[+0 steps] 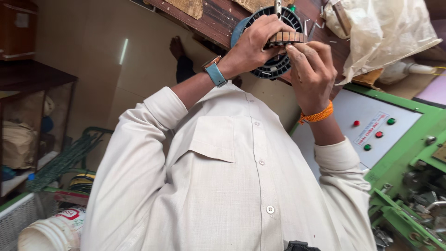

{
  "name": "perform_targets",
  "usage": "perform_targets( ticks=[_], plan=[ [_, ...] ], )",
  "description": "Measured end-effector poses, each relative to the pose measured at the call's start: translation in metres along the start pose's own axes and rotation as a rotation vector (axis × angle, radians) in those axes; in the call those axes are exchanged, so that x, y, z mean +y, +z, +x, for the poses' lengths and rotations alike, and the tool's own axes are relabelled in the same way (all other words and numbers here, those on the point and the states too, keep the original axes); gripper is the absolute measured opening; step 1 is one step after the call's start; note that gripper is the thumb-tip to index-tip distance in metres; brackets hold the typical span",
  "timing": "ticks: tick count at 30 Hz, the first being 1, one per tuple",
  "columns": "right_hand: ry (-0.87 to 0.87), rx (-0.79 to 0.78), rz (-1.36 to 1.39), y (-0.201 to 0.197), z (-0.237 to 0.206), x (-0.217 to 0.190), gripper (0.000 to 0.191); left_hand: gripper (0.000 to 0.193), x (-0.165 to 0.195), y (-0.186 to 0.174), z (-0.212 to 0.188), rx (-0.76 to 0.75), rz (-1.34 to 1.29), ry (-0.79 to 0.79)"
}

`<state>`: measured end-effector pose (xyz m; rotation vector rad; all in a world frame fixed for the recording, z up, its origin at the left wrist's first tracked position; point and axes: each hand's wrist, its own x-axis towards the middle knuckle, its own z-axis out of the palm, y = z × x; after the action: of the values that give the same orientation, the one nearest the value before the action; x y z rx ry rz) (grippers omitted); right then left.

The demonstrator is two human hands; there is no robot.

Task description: The person repairs an electrical motor stator by inserting white insulating paper into the copper windings. They use a green screwdriver to push the paper into place and scissors to trim excess paper. The person repeats this process for multiple slots in the stator.

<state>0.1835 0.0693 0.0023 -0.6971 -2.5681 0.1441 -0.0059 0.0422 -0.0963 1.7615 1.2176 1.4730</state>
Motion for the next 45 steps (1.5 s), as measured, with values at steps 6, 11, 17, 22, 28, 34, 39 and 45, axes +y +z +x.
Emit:
perform_targets(
  ticks=[6,11,17,22,28,34,39,45],
  plan=[
    [-0.031,-0.157,-0.115,-0.006,0.007,0.000,0.027,0.038,-0.005,0.002,0.000,-0.012,0.047,-0.020],
    [-0.100,-0.148,-0.127,0.001,0.005,0.010,0.030,0.036,-0.001,-0.003,0.003,-0.022,0.029,-0.021],
    [-0.123,-0.030,-0.105,0.020,0.000,0.013,0.033,0.037,0.001,-0.014,0.005,-0.049,0.029,0.026],
    [-0.108,0.010,-0.103,0.023,-0.003,0.017,0.031,0.036,-0.002,-0.010,0.006,-0.086,0.022,-0.010],
    [-0.119,0.013,-0.122,0.020,-0.007,0.025,0.031,0.038,-0.012,-0.002,0.003,-0.104,-0.002,-0.025],
    [-0.075,0.111,-0.112,0.028,-0.006,0.042,0.013,0.046,-0.021,-0.006,0.005,-0.111,0.002,0.028],
    [0.241,0.178,0.406,0.042,-0.008,0.055,0.046,0.052,-0.014,-0.010,0.003,-0.077,-0.083,-0.060],
    [0.418,-0.008,0.658,0.048,-0.013,0.054,0.056,0.044,0.004,0.011,-0.019,0.229,0.051,-0.127]
  ],
)
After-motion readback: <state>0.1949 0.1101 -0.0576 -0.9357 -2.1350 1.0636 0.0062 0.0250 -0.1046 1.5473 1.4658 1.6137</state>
